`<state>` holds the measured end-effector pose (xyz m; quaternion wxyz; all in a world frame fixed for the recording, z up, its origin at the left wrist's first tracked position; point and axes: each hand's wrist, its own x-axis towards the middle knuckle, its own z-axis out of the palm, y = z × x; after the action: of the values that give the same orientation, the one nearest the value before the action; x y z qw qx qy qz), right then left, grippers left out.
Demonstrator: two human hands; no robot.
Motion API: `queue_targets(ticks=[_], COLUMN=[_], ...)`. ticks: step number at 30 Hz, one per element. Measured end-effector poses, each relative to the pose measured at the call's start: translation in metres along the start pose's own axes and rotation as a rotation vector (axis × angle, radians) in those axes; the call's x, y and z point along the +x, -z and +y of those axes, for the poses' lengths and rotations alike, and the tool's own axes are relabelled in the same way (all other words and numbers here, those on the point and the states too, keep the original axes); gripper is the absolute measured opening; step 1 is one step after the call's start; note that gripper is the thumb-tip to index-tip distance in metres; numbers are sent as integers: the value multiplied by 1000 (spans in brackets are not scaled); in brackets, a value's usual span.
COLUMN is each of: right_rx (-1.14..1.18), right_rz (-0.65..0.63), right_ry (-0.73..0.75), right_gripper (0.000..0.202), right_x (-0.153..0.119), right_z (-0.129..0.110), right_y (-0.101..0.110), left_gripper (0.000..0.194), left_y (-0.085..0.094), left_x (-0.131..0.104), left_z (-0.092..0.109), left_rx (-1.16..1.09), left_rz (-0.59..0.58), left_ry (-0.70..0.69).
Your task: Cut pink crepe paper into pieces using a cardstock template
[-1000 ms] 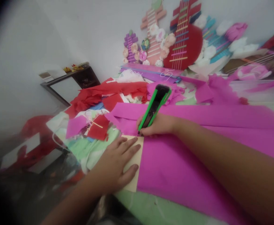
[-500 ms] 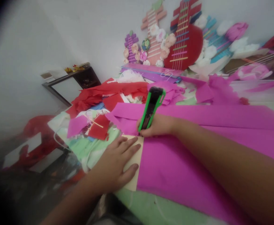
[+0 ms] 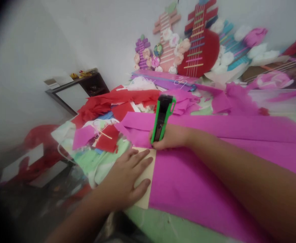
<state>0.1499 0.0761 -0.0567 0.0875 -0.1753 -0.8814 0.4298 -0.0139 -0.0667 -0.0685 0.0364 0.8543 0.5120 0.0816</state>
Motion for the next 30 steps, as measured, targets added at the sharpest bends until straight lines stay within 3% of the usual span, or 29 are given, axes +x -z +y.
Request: queue_targets(ticks=[4, 9, 13, 19, 30], right_rx=[40, -26, -82, -23, 4], right_rz=[72, 420, 593, 813, 841], right_ry=[-138, -378, -443, -466, -420], right_gripper=[8, 21, 31, 36, 35], right_x=[0, -8, -17, -18, -15], right_z=[-10, -38, -44, -30, -22], right_y=[6, 15, -4, -39, -44], left_gripper=[48, 48, 43, 43, 46], left_y=[2, 12, 15, 6, 9], left_x=[1, 7, 17, 18, 19], left_z=[2, 1, -3, -8, -19], left_rx=[63, 169, 210, 200, 105], left_rz=[-19, -49, -70, 1, 64], left_ry=[-22, -122, -246, -315, -306])
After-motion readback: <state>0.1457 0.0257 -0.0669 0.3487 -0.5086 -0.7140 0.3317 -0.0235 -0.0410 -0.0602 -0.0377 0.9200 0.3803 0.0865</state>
